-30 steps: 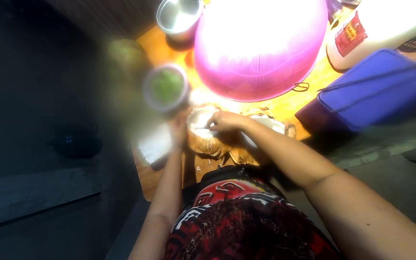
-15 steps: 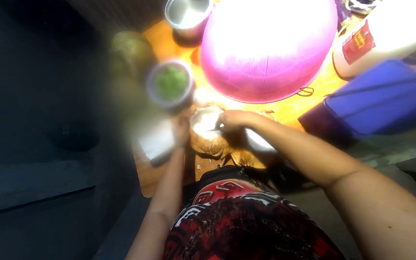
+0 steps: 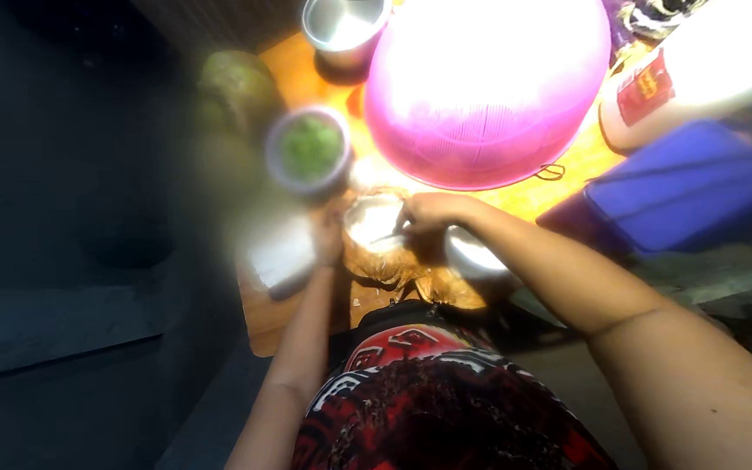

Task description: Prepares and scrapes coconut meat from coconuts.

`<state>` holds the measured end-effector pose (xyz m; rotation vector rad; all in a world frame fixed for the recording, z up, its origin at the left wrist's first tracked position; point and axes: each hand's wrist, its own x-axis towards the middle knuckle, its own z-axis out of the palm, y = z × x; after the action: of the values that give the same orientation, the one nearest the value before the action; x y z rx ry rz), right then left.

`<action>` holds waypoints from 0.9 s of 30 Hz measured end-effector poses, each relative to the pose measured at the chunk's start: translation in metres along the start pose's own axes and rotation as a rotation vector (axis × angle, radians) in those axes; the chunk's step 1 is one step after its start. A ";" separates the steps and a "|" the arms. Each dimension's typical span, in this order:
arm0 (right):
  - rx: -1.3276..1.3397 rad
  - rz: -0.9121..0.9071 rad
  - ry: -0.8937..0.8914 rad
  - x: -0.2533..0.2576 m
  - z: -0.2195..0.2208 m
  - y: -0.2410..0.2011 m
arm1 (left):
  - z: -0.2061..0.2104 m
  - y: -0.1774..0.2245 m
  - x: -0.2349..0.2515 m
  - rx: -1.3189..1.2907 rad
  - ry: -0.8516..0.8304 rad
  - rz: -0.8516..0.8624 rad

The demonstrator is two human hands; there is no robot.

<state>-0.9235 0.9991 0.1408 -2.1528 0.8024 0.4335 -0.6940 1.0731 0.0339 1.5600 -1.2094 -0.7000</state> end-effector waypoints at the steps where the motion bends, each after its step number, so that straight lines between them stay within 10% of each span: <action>1: 0.060 -0.019 0.058 0.001 0.001 -0.001 | 0.001 0.000 0.001 0.004 -0.002 -0.008; 14: 0.206 -0.163 0.279 0.012 0.039 0.023 | 0.001 0.001 0.002 0.009 -0.001 -0.017; 21: 0.078 0.025 0.010 -0.021 0.015 0.005 | 0.000 0.006 -0.002 -0.016 0.006 0.004; 27: 0.181 -0.157 0.238 0.013 0.042 0.018 | 0.000 0.000 0.001 -0.035 0.004 0.007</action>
<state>-0.9273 1.0174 0.0974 -2.1012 0.7631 0.0222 -0.6940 1.0716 0.0341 1.5267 -1.1930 -0.7099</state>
